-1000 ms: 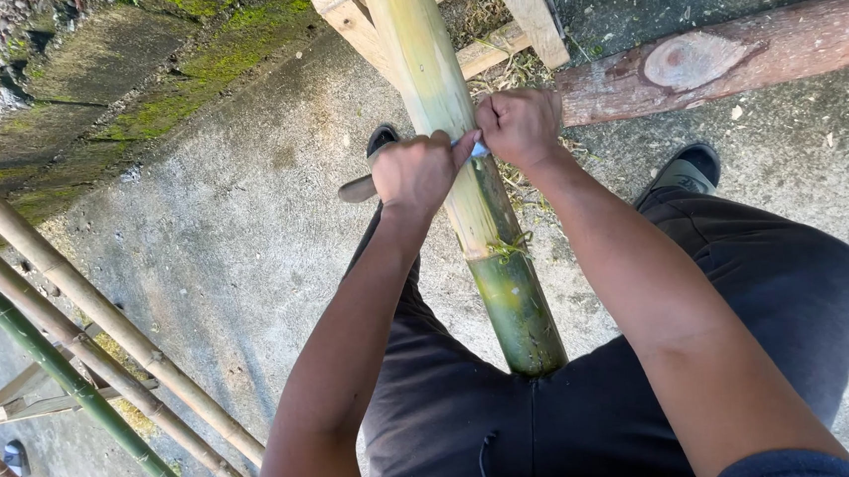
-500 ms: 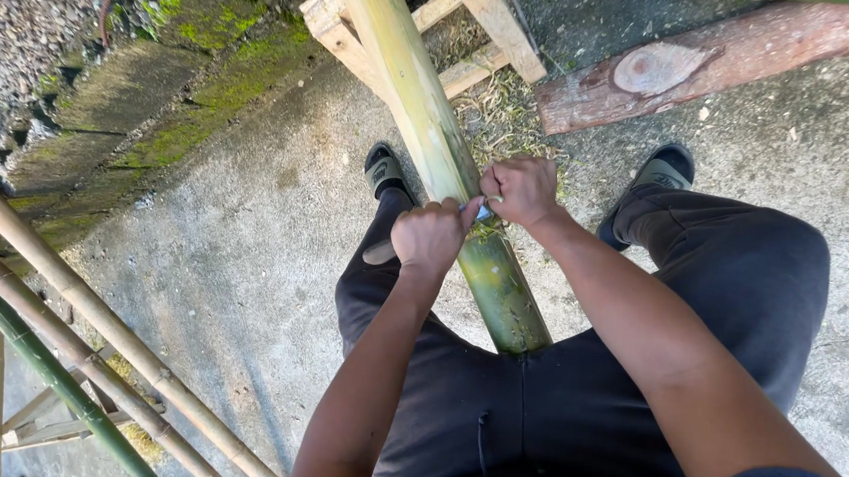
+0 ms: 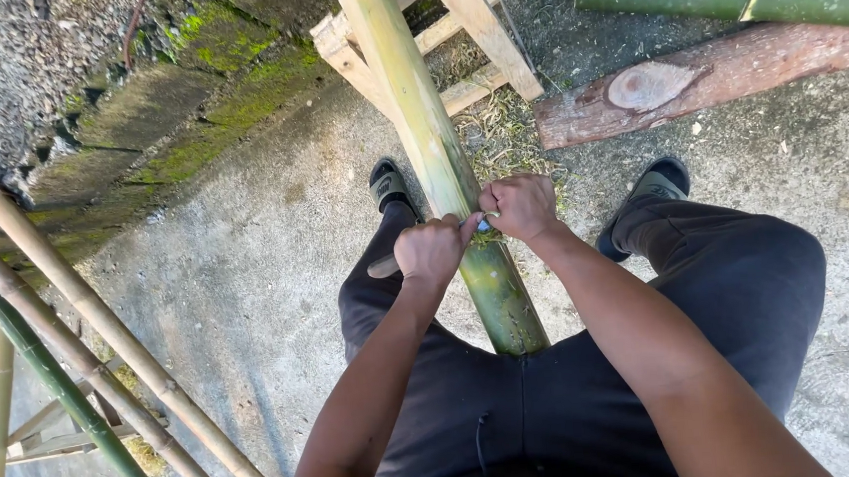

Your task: Shaving the surface of a bamboo stalk using a knife.

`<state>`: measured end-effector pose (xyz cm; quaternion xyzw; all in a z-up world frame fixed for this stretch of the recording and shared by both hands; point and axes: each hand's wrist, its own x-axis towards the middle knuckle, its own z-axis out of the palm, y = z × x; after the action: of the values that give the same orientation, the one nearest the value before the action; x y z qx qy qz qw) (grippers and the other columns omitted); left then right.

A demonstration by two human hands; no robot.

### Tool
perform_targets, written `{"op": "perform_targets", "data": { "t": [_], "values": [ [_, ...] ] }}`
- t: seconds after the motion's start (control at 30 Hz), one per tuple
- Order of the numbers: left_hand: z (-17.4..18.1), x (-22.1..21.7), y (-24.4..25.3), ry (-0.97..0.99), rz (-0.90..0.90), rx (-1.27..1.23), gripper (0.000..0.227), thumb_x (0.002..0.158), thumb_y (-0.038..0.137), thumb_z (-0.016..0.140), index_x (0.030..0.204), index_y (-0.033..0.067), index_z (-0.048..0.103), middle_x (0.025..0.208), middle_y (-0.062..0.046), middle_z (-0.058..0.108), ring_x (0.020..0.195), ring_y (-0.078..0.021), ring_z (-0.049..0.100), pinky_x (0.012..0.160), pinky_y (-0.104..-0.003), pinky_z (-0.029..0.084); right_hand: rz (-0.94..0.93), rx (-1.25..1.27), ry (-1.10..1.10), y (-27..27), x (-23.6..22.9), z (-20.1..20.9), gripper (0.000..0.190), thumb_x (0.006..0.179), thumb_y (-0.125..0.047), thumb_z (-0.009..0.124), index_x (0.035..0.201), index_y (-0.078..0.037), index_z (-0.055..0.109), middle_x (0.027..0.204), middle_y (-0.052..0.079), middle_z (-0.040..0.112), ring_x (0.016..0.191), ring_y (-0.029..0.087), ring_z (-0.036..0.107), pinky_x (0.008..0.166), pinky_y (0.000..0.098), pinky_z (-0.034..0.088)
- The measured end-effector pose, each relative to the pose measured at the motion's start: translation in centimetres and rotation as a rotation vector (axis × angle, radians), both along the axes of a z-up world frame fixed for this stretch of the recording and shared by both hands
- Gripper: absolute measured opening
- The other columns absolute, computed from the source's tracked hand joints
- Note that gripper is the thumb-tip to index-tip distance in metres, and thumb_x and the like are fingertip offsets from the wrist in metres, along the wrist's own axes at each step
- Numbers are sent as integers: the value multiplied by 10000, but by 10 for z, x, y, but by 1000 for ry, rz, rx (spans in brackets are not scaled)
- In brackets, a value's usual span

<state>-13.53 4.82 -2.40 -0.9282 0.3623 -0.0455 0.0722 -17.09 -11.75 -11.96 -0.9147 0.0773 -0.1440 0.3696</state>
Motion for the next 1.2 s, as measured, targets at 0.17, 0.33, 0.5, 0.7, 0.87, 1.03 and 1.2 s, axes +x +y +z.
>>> {"op": "perform_targets", "data": {
  "t": [0.17,0.33,0.5,0.7,0.87,1.03,1.2],
  "values": [
    [8,14,-6,80,-16,1,593,982,614,532,622,164,675,536,-53,663,453,-218,664,412,-360,491,-64,39,-5,3,-6,-6,168,688,-230,786,613,-175,646,627,21,657,584,248,645,556,411,478],
    [11,49,-10,95,-76,9,591,1009,594,507,623,178,671,523,-46,652,434,-204,647,412,-341,486,-122,96,9,5,25,-22,221,895,-218,690,679,-170,692,622,33,654,523,238,617,544,408,473],
    [10,117,-19,51,-18,93,599,1053,579,451,658,188,677,502,8,645,412,-154,633,409,-347,482,-206,-21,-29,-5,96,9,310,950,-241,695,658,-137,712,597,61,665,498,244,614,601,457,473],
    [-7,149,-20,-73,23,-46,609,1021,605,457,618,219,701,540,-27,681,460,-207,662,434,-376,505,-188,-63,-188,-15,137,6,235,924,-260,721,725,-137,742,654,68,685,585,272,649,636,445,474],
    [-12,133,-13,-47,57,-66,606,1035,586,453,626,211,698,550,-26,683,458,-208,664,430,-378,507,-129,-118,-187,-16,125,15,197,878,-237,715,707,-143,742,645,52,688,584,261,651,605,435,451],
    [-10,99,-4,41,78,-102,581,1043,555,458,649,194,687,544,-18,670,431,-198,649,412,-375,496,-86,-184,-128,-11,95,11,242,875,-228,703,648,-144,716,604,51,661,548,246,622,611,435,444],
    [-21,81,7,-53,-51,-200,563,1065,523,500,643,194,677,538,-23,658,426,-198,621,444,-364,491,-68,-133,-167,-9,72,13,342,919,-235,671,595,-127,663,562,51,624,496,241,588,574,432,432]
  ]
}}
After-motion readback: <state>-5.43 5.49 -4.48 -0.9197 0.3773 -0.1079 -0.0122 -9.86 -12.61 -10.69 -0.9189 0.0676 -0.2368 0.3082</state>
